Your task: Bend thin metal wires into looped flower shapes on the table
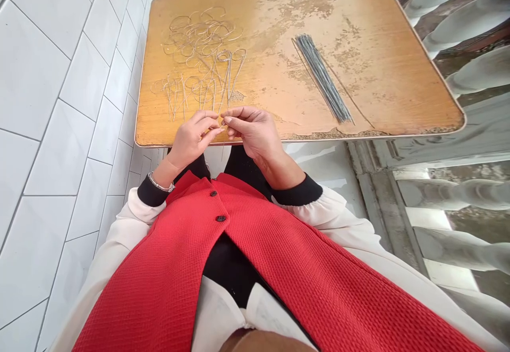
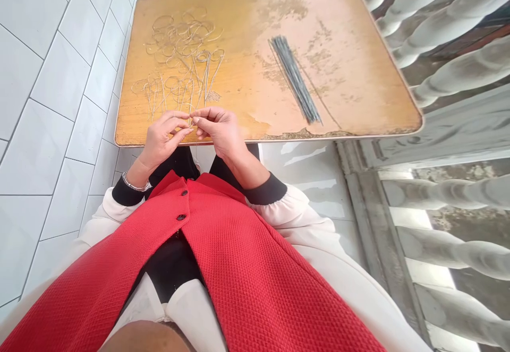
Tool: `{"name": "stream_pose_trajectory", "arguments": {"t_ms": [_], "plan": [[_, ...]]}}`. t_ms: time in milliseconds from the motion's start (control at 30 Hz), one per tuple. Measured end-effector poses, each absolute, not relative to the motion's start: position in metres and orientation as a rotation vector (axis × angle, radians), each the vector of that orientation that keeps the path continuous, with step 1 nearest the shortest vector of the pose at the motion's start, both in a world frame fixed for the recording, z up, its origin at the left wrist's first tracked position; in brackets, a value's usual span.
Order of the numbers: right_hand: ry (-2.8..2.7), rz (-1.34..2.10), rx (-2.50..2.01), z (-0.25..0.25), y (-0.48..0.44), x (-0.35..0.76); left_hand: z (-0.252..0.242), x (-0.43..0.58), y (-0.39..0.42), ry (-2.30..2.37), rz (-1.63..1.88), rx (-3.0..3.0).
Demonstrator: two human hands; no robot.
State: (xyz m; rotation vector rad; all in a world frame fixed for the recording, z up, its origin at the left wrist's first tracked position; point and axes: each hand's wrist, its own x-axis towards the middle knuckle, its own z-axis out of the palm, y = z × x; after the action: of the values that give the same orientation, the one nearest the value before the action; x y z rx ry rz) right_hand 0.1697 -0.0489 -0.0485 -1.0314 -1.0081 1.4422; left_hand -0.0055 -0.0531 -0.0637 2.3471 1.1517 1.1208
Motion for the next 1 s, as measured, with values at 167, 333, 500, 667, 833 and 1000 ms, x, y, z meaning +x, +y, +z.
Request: {"name": "stream_pose_trajectory", "arguments": {"t_ms": [167,333,500,667,833,1000], "plan": [[-1.003,1.444,-0.979,-0.051,-0.048,0.17,-0.069,0.002,-0.052,1.156,1.193,2.282],[-1.02,1.419,-0.995,-0.052,-0.047,0.17,-0.073,0.005,-0.05,1.205,1.285,2.249],[-0.983,1.404,-1.002,-0.052,-0.046,0.167,-0.077,0.01,-0.048,1.246,1.345,2.228],[-0.981,1.442,-1.042,-0.051,-0.045,0.17,-0.075,0.009,-0.045,1.243,1.287,2.142],[-0.978,1.571,-1.05,-0.049,-0.044,0.176,-0.069,0.004,-0.042,1.19,1.217,1.992],[-0.994,1.688,-1.059,-0.053,-0.048,0.178,-0.073,0.005,-0.039,1.202,1.222,1.846]]}}
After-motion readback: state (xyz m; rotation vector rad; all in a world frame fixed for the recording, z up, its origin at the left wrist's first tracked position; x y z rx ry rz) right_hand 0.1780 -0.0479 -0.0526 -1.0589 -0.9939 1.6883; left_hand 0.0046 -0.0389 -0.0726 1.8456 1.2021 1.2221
